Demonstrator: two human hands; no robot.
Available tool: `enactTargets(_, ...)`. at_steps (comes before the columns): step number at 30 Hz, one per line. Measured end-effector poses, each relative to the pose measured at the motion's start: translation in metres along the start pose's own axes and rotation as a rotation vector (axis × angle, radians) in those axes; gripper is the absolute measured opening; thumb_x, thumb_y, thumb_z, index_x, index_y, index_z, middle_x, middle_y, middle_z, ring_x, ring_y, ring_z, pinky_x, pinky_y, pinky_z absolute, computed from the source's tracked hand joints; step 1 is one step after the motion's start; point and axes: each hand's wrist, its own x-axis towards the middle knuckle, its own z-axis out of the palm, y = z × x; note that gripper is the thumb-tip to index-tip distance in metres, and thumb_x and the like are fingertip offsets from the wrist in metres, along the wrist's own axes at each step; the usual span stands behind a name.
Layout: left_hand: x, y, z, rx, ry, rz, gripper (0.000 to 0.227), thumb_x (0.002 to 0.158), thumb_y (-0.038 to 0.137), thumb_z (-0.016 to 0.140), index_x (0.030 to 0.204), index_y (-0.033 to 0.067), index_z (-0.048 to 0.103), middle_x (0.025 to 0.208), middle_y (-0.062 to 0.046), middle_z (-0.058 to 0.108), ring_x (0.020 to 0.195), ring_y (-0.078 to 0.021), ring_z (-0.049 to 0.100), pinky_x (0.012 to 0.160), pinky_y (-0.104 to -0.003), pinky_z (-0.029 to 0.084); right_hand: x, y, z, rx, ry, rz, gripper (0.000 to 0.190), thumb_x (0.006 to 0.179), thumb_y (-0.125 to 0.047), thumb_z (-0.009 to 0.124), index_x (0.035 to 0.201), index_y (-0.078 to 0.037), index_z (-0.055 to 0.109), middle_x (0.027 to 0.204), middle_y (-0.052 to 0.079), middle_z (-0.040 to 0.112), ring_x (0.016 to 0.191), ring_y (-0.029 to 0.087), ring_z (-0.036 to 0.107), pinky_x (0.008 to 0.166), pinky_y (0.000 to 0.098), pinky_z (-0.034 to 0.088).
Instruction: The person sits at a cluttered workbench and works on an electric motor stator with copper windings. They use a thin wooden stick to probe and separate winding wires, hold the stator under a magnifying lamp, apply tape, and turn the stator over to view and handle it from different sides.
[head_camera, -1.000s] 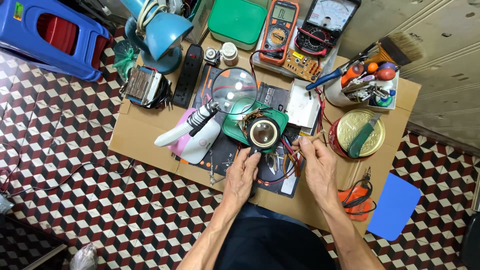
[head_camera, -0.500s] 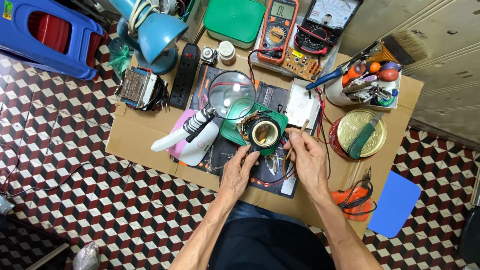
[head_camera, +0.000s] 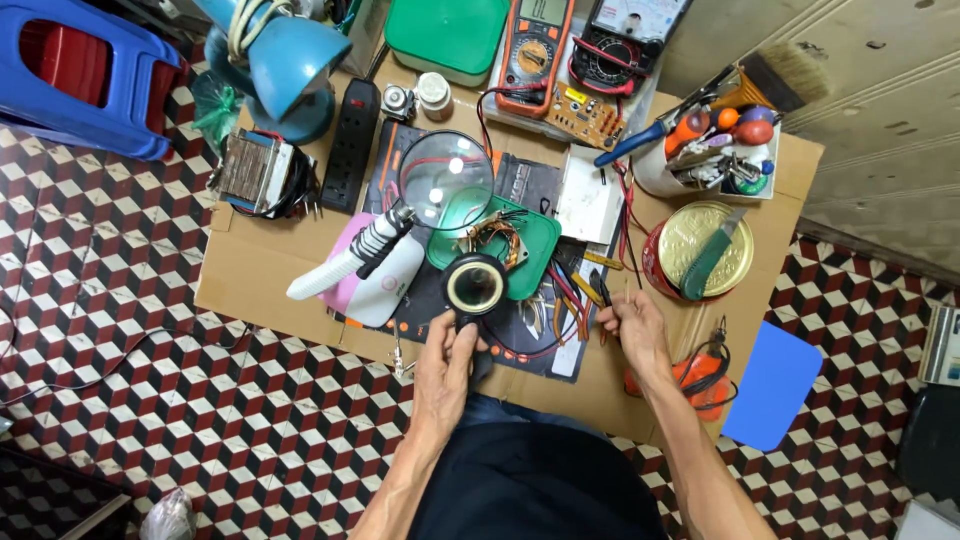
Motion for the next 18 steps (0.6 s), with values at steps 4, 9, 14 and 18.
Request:
enactTargets(4, -0.01, -0.016, 0.001, -0.027, 0.05, 0.014, 0.035, 0.103, 0.027, 0.055, 0.13, 0.0045, 0.058, 0.08, -0.001, 0.065, 0.065, -0.0069, 0.05, 0.058, -0.024, 0.044, 0.009, 0.033, -0.003, 0.094, -0.027, 0.063, 0.018, 0.103, -0.01, 0.052, 0.097, 0.007, 0.055, 0.08, 0.009, 0.07, 0.069, 0.018, 0.056, 0.063, 0.0299, 0.047)
enactTargets(9, -0.016, -0.044, 0.01, -0.165, 0.127, -0.022, 0.034, 0.101, 0.025, 0.054, 0.129, 0.0065, 0.056, 0.077, -0.001, 0.07, 0.058, -0.0051, 0.053, 0.054, -0.022, 0.045, 0.015, -0.076, 0.023, 0.069, -0.044, -0.26, 0.014, 0.092, -0.007, 0.059, 0.098, 0.001, 0.069, 0.081, -0.003, 0.062, 0.073, 0.007, 0.053, 0.068, 0.0212, 0.043)
enactTargets(14, 0.002, -0.091, 0.038, -0.374, 0.182, 0.058, 0.038, 0.097, 0.017, 0.059, 0.132, 0.0023, 0.055, 0.069, -0.009, 0.072, 0.045, -0.0062, 0.046, 0.041, -0.023, 0.035, 0.037, -0.259, 0.081, -0.112, 0.005, -0.453, 0.026, 0.098, -0.025, 0.069, 0.091, 0.0, 0.072, 0.067, -0.004, 0.055, 0.06, 0.004, 0.046, 0.051, 0.0241, 0.035)
enactTargets(18, 0.021, -0.025, 0.027, -0.571, 0.054, 0.106, 0.037, 0.103, 0.02, 0.055, 0.133, -0.002, 0.054, 0.074, -0.013, 0.07, 0.047, -0.0052, 0.043, 0.04, -0.021, 0.033, 0.076, -0.331, 0.142, -0.186, -0.182, -0.629, 0.024, 0.097, -0.024, 0.07, 0.102, -0.001, 0.076, 0.068, -0.001, 0.059, 0.062, 0.006, 0.049, 0.052, 0.0265, 0.04)
